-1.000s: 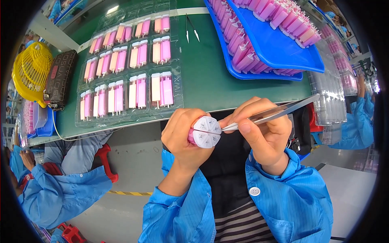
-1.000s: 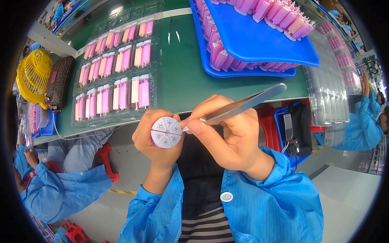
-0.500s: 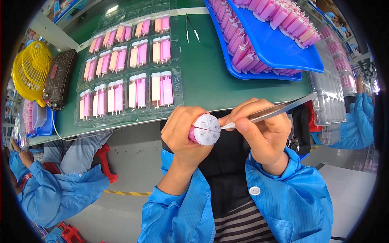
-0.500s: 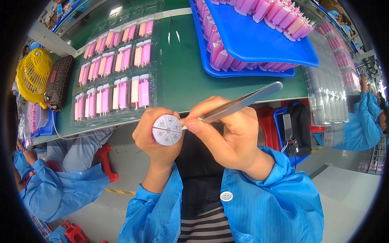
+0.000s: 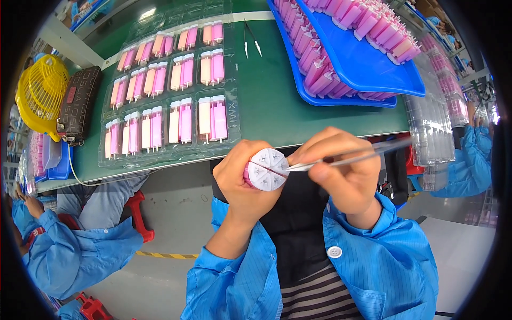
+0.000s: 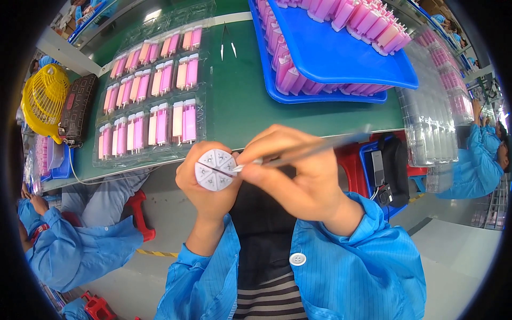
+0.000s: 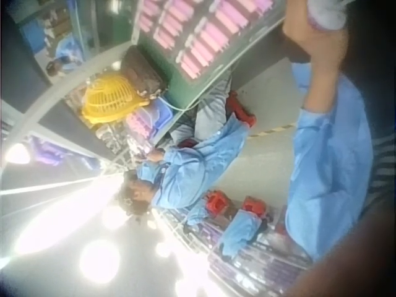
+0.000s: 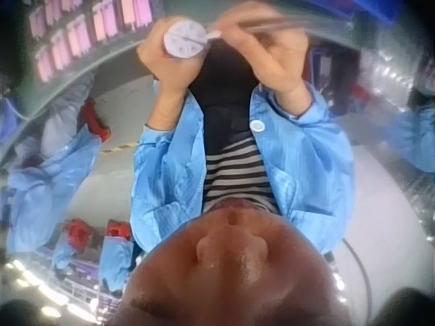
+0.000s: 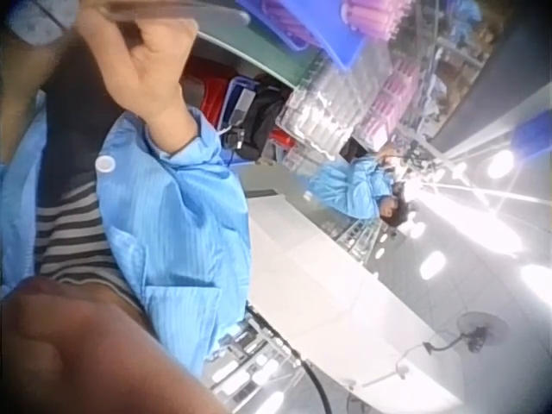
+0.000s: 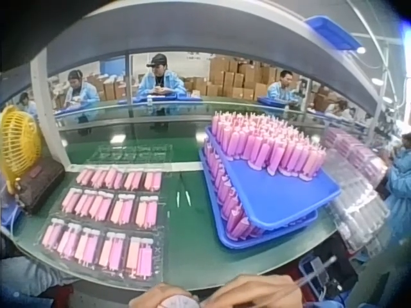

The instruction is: The person assembles small white plastic components into a circular partition holder using tweezers.

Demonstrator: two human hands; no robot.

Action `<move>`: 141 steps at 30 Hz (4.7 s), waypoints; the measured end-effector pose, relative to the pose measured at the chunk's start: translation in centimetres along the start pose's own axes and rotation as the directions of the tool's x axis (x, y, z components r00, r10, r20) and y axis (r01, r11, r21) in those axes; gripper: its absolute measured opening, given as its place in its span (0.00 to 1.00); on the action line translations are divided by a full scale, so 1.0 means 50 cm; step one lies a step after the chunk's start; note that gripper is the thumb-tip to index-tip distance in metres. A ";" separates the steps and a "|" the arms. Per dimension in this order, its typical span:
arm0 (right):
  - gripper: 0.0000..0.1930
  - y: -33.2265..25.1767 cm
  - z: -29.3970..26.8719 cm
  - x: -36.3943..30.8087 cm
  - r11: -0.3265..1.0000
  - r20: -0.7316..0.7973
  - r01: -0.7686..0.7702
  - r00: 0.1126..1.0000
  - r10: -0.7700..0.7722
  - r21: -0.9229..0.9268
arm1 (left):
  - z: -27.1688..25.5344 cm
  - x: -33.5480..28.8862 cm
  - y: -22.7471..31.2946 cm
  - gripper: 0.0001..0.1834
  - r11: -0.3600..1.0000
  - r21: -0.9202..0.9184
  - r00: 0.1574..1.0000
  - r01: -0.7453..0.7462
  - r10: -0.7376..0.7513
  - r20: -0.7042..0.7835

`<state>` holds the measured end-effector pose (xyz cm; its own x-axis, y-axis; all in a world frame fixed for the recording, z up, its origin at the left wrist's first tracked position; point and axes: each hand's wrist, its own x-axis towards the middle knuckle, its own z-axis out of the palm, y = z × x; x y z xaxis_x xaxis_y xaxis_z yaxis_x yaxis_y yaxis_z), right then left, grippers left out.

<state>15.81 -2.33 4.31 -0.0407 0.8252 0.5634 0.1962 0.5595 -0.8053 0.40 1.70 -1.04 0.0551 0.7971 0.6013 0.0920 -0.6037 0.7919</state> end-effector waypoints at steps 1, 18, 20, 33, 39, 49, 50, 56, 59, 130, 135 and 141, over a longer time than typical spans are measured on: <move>0.06 -0.002 -0.005 -0.003 0.995 -0.033 -0.046 0.998 0.049 0.090 | -0.002 0.003 0.007 0.13 0.999 -0.029 0.999 0.034 -0.034 0.028; 0.07 -0.009 -0.015 0.016 0.997 0.133 -0.023 0.991 0.013 0.073 | -0.010 0.001 0.009 0.13 0.760 -0.290 0.749 0.581 -0.359 0.557; 0.07 -0.007 -0.014 0.017 0.996 0.137 -0.035 0.990 0.024 0.078 | -0.009 0.004 0.012 0.13 0.752 -0.298 0.741 0.588 -0.354 0.571; 0.06 -0.009 -0.013 0.022 0.999 0.168 -0.029 0.985 0.023 0.033 | -0.009 0.002 0.009 0.13 0.733 -0.298 0.717 0.611 -0.354 0.600; 0.06 -0.013 -0.016 0.019 0.997 0.157 -0.056 0.987 0.046 0.058 | -0.011 0.002 0.011 0.12 0.711 -0.321 0.710 0.625 -0.348 0.611; 0.06 -0.010 -0.014 0.038 0.997 0.233 0.054 0.972 -0.040 -0.056 | -0.006 -0.001 0.011 0.12 0.740 -0.272 0.716 0.616 -0.381 0.585; 0.06 -0.009 -0.014 0.040 0.997 0.233 0.053 0.972 -0.039 -0.056 | -0.005 -0.001 0.010 0.12 0.727 -0.288 0.717 0.624 -0.386 0.581; 0.06 -0.025 -0.018 0.055 0.968 0.363 0.169 0.927 -0.092 -0.187 | -0.003 -0.002 0.006 0.13 0.761 -0.273 0.749 0.589 -0.388 0.537; 0.06 -0.018 -0.019 0.048 0.982 0.349 0.077 0.937 -0.012 -0.172 | -0.011 0.004 0.006 0.13 0.810 -0.241 0.790 0.535 -0.377 0.484; 0.18 0.012 0.004 -0.002 0.966 0.108 0.234 0.969 -0.222 -0.113 | -0.014 0.009 0.014 0.13 0.768 -0.298 0.797 0.567 -0.420 0.434; 0.18 0.017 0.011 0.017 0.955 0.147 0.250 0.963 -0.228 -0.160 | -0.017 0.006 0.019 0.15 0.787 -0.315 0.823 0.531 -0.390 0.412; 0.17 0.038 0.020 0.011 0.935 0.086 0.338 0.940 -0.330 -0.106 | -0.031 0.013 0.044 0.17 0.817 -0.263 0.840 0.513 -0.414 0.351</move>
<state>15.18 -0.73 2.90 -0.1871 0.5976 0.7796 0.2739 0.7939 -0.5428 -0.90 0.90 1.25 0.3570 0.9235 0.1401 -0.1585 -0.0879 0.9834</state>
